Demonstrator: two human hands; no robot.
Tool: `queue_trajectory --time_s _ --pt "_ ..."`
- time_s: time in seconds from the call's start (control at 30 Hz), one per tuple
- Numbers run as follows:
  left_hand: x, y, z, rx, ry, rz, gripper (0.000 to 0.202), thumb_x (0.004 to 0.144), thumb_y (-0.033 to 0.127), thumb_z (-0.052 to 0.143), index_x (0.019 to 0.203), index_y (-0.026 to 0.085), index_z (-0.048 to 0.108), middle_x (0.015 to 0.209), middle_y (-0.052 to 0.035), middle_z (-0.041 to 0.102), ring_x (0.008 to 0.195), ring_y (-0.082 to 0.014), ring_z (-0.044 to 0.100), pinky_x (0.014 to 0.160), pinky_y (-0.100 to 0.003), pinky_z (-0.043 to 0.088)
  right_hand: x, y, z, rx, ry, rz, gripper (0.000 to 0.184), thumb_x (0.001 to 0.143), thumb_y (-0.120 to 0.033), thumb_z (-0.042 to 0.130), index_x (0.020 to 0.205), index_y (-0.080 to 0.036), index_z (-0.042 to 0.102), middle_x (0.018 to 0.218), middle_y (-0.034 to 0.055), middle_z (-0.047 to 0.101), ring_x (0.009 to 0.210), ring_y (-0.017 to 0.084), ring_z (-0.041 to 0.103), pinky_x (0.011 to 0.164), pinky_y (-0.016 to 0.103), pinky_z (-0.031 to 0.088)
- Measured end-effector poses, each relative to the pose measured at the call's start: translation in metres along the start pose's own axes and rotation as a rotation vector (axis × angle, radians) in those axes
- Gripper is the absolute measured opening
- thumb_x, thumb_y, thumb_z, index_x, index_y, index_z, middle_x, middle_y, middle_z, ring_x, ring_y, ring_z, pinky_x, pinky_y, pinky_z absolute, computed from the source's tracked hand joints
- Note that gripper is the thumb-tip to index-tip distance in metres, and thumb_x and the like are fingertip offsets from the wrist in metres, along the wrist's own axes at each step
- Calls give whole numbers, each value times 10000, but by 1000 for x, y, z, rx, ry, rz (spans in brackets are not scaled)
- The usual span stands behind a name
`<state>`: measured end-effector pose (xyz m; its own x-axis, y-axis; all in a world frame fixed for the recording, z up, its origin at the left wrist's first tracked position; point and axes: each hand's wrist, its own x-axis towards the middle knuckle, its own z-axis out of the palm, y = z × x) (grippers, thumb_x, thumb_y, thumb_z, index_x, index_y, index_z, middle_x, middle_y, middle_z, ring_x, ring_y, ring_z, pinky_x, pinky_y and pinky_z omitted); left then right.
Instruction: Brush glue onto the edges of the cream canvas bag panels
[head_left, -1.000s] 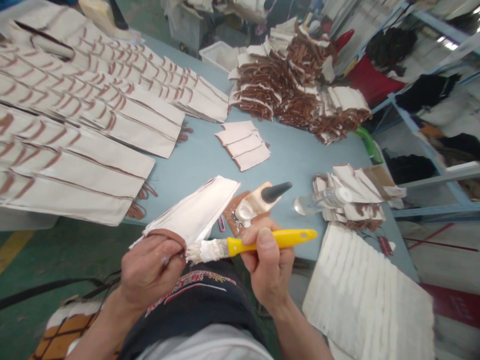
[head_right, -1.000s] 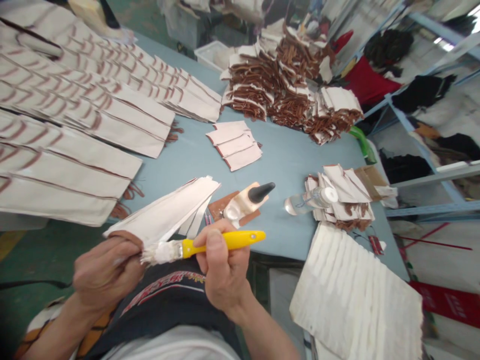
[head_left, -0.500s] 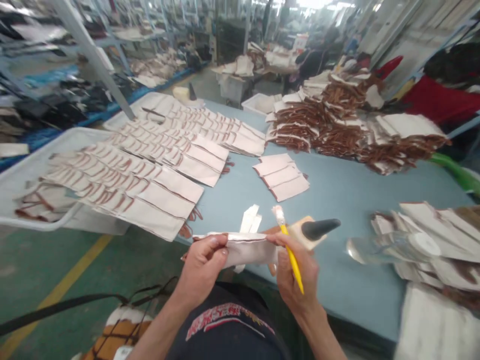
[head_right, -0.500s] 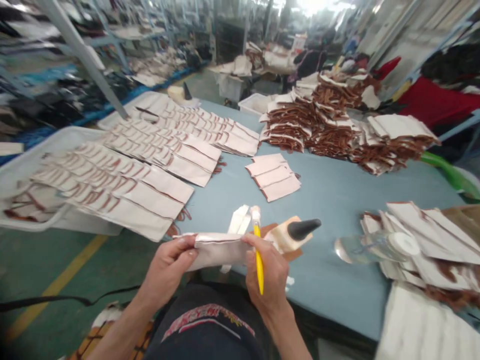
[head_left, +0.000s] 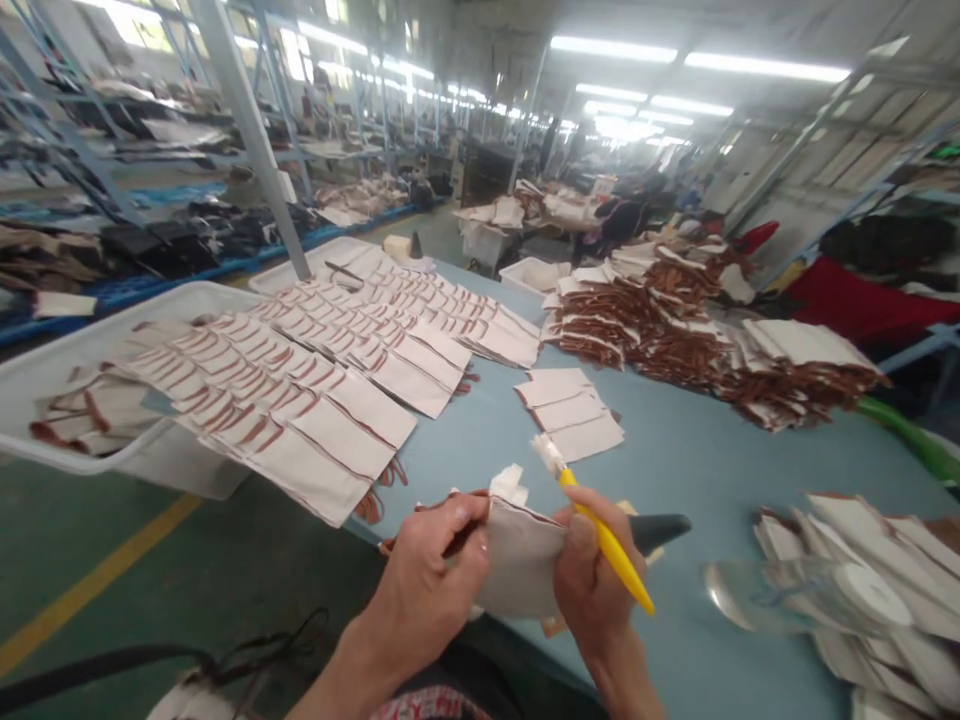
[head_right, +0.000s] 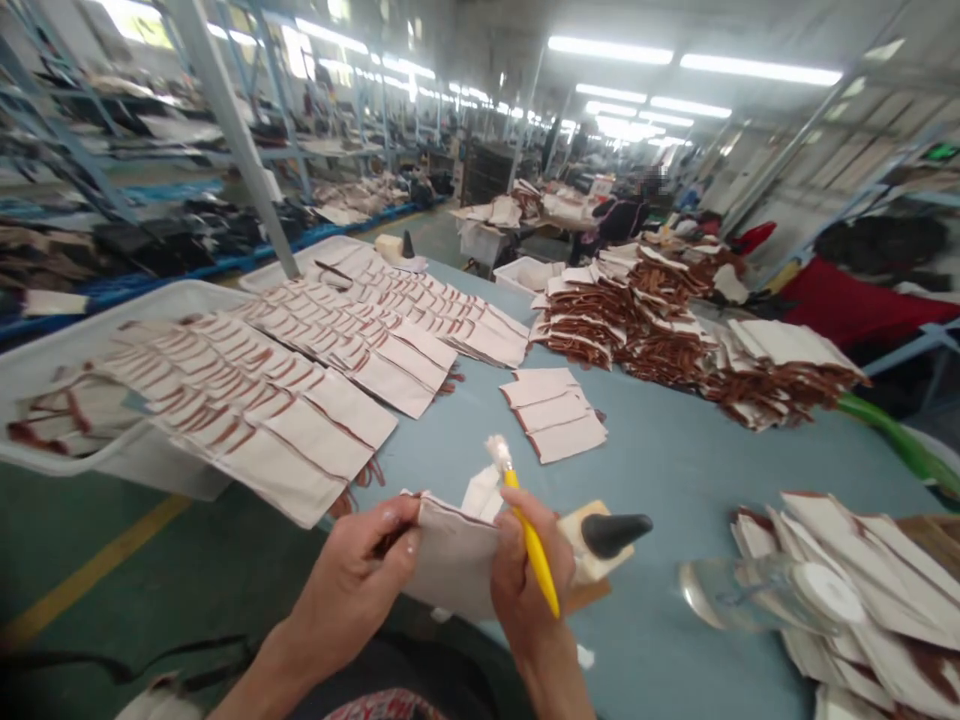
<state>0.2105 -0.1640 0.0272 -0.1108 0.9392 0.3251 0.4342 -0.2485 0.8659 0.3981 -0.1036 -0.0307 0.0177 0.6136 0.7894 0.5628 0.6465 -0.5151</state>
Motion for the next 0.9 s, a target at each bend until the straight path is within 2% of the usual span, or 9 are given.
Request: queue_trajectory --time_s 0.1,0.17,0.23,0.3,0.47,0.6,0.7,0.8,0.9 --pt "-9 -4 6 107 207 199 309 977 102 593 1197 198 788 1100 -102 903 983 -239 868 898 -314 672 11 4 1 8 36 41 257 1129 -386 582 1146 -196 754 721 -3 723 554 172 675 574 296 543" --pt "-24 -8 3 116 298 330 472 958 34 617 1376 223 728 1321 -123 868 1247 -267 822 1096 -376 644 24 2 0 13 102 82 301 1131 -431 578 1140 -182 746 707 -12 684 540 159 628 569 293 510" --pt "-44 -18 -7 72 290 400 592 928 -28 616 1435 266 697 1387 -90 848 1369 -260 764 1174 -396 616 39 -2 -2 -6 201 148 407 1128 -534 557 1111 -169 734 703 -17 647 552 159 595 582 301 486" --pt "-63 -35 -24 45 266 392 567 941 -26 598 1397 287 724 1336 -52 869 1329 -238 786 1147 -351 634 56 -8 -3 -38 286 228 523 1108 -648 529 1068 -164 723 717 -15 626 593 167 587 609 310 473" --pt "-83 -96 -56 73 241 17 284 1012 231 676 1200 356 849 1100 40 918 959 -177 888 947 -175 665 84 -16 -3 -60 375 373 620 1045 -774 507 1024 -185 702 791 -1 614 697 185 575 672 333 455" --pt "-73 -125 -54 -145 146 -271 236 1020 448 689 1043 330 892 974 5 920 846 -216 888 806 -204 693 93 -17 0 -22 391 431 581 1023 -744 531 1031 -185 691 835 5 637 748 192 596 697 331 460" --pt "-59 -129 -45 -300 13 -422 333 963 580 740 999 292 903 989 -57 916 897 -271 881 847 -276 700 96 -19 4 -25 377 413 579 1027 -738 540 1022 -180 694 835 3 644 752 190 612 695 324 466" --pt "-40 -122 -36 -529 -21 -599 473 851 698 833 973 244 883 982 -106 906 888 -305 860 826 -338 703 93 -20 7 -54 358 345 565 1051 -718 551 1007 -176 703 772 -17 627 668 170 594 651 311 467" --pt "-15 -105 -32 -875 -110 -877 587 810 714 891 1104 208 841 1094 -147 896 932 -314 848 726 -353 697 85 -17 10 -77 334 205 450 1113 -590 544 1037 -175 699 688 -42 606 570 152 569 585 293 460"
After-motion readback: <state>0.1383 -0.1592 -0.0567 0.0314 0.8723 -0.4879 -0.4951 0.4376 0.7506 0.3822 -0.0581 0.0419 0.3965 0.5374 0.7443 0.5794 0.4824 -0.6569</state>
